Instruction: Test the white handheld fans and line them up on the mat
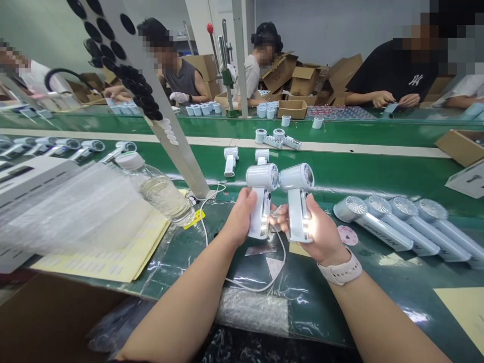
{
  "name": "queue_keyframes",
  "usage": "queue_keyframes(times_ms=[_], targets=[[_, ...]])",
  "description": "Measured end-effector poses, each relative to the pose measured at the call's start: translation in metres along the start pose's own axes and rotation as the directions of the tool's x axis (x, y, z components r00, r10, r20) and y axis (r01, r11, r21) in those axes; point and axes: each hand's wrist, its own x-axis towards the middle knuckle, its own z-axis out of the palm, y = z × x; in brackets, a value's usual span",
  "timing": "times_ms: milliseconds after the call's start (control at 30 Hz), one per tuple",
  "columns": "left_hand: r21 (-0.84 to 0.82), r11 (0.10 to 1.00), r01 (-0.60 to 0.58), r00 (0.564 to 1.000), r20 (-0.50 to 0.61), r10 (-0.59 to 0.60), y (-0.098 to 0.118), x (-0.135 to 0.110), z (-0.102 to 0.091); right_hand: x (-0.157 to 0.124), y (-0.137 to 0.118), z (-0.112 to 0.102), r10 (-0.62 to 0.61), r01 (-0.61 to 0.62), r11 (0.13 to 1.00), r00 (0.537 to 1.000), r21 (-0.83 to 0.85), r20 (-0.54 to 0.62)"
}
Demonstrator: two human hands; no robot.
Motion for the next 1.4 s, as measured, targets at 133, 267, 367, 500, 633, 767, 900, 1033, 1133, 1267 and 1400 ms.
queue_keyframes(times_ms=[133,267,367,500,633,767,900,1033,1133,1267,1400], targets=[[-0.128,0.992,-0.018,0.992,0.124,0.034,0.003,-0.003,0.000,-0.002,-0.002,0.005,-0.004,0.004,0.999,1.000,0.045,0.002],[-0.198,0.978,-0.069,0.974,0.200,0.109,0.006,-0.010,-0.001,-0.009,-0.004,0.010,-0.113,0.114,0.993,0.993,-0.026,0.042],[-0.211,0.973,-0.090,0.968,0.211,0.135,0.008,-0.014,0.000,-0.013,-0.007,0.010,-0.168,0.170,0.983,0.985,-0.070,0.034],[-0.211,0.975,-0.069,0.973,0.202,0.112,0.010,-0.016,0.004,-0.011,-0.009,0.011,-0.148,0.149,0.988,0.989,-0.032,0.012],[-0.219,0.976,0.000,0.971,0.234,0.052,0.012,-0.018,0.011,-0.008,-0.010,0.012,-0.102,0.103,0.994,0.994,0.044,-0.029],[-0.200,0.970,0.140,0.957,0.278,-0.081,0.009,-0.018,0.011,-0.010,-0.012,0.012,-0.067,0.068,0.997,0.997,0.039,-0.043],[-0.234,0.959,0.161,0.959,0.267,-0.096,0.006,-0.017,0.010,-0.013,-0.014,0.013,-0.078,0.078,0.997,0.997,0.014,0.002],[-0.278,0.950,0.140,0.960,0.271,-0.062,0.009,-0.015,0.011,-0.015,-0.016,0.015,-0.122,0.122,0.992,0.992,-0.007,0.025],[-0.295,0.946,0.134,0.956,0.289,-0.046,0.012,-0.015,0.011,-0.017,-0.018,0.014,-0.135,0.138,0.988,0.990,-0.075,0.038],[-0.295,0.951,0.088,0.966,0.258,-0.010,0.012,-0.015,0.010,-0.018,-0.019,0.012,-0.173,0.171,0.982,0.985,-0.077,-0.019],[-0.281,0.958,0.062,0.968,0.252,0.011,0.012,-0.015,0.011,-0.016,-0.018,0.012,-0.239,0.241,0.971,0.962,0.000,-0.131]])
